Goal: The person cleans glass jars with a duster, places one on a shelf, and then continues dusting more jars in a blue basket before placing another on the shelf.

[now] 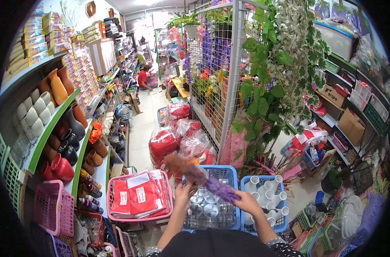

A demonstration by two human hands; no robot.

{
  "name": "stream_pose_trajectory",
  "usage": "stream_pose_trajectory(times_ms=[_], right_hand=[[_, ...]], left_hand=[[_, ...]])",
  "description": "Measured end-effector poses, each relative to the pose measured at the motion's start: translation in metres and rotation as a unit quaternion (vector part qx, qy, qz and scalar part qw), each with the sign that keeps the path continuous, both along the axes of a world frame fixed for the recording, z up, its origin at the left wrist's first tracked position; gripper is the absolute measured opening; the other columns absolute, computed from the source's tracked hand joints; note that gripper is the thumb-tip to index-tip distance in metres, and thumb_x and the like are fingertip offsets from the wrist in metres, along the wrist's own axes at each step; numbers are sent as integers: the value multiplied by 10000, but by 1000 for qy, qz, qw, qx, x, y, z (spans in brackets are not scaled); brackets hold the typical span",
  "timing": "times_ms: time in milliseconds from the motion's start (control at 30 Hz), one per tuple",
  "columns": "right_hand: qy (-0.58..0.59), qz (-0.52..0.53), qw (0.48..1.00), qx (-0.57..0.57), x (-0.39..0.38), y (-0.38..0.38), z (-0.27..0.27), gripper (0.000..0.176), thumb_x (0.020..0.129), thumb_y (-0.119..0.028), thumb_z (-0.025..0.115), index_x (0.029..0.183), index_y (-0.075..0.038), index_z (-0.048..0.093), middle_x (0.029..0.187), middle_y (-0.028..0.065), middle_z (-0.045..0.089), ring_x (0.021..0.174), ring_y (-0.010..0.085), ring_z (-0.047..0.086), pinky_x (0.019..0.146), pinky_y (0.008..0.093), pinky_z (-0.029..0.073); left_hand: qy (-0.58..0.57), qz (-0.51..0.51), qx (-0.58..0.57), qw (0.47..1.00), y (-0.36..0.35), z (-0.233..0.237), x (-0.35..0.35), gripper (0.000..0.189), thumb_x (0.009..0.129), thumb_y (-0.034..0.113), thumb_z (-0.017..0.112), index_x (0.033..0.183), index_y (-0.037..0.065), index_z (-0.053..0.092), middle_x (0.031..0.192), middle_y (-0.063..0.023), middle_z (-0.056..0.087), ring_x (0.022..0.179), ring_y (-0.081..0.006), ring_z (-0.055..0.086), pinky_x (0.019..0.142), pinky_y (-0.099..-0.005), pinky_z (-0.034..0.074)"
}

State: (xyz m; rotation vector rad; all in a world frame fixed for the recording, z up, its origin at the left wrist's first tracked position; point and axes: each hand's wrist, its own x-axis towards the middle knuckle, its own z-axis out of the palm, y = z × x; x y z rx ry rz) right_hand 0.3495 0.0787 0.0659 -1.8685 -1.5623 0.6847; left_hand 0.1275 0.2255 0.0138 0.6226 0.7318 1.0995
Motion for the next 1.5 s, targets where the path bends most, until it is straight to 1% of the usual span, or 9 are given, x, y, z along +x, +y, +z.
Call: stream_pose_trajectory(times_ms=[233,300,467,600,733,800,900,1167,1500], right_hand=[[-70,-180,972,132,-3,55,-61,513,804,-294,626,1267,-116,495,772,203,647,634,336,618,558,419,477],[436,-177,882,12,-18,64,-57,375,843,-390,615,1065,-91,567,709,103,641,479,171,538,414,301,412],[709,-93,692,-103,-16,67,-19,321,825,-358,672,919,-86,527,752,33,588,443,56,420,354,184,303],[603,-100,788,-67,-22,67,-15,297,793,-264,719,912,-77,521,706,5,556,449,56,433,358,191,316],[568,-136,811,-41,-29,62,-10,271,757,-176,750,889,-76,535,658,-22,526,455,59,450,371,195,333],[563,-145,813,-35,-29,61,-12,264,755,-175,752,881,-77,541,649,-25,525,457,61,457,376,195,337],[555,-146,818,-21,-26,59,-18,249,754,-173,751,863,-84,545,646,-24,527,465,62,465,382,199,342],[116,-173,959,190,-24,28,-18,423,782,-276,720,1076,-6,580,782,49,633,629,153,584,589,299,475],[-67,-144,987,25,-2,-33,-9,428,743,-289,631,1158,-192,584,783,198,627,736,379,609,647,420,474]], left_hand=[[56,-24,76,995,-17,17,6,311,801,57,681,1069,30,525,1002,-60,623,896,-140,607,750,-276,518],[208,-20,257,944,-20,22,5,350,786,58,688,1093,46,521,1007,-43,626,916,-123,597,774,-278,511],[403,-66,495,767,-24,46,-6,379,658,27,686,1027,41,600,1021,-114,628,1007,-295,579,918,-366,438],[407,-104,626,657,-13,45,-10,410,688,-3,667,1084,59,580,1194,-113,576,1204,-308,468,982,-386,399],[367,-48,564,738,-29,33,6,459,723,-8,656,1155,69,521,1249,-92,538,1248,-331,413,1028,-433,364],[42,-41,202,978,-41,11,20,389,827,54,610,1189,72,470,1254,-100,516,1255,-340,388,1048,-505,337],[-279,-277,-90,915,-28,-16,12,292,904,120,538,1176,57,453,1189,-113,532,1215,-321,433,1043,-535,339],[-76,-240,-13,968,-27,-13,16,267,913,99,502,1159,19,435,1144,-120,550,1116,-257,536,1010,-431,414],[-35,-184,62,980,-6,3,9,281,890,128,534,1142,40,447,1057,-119,589,993,-239,605,921,-414,481]])
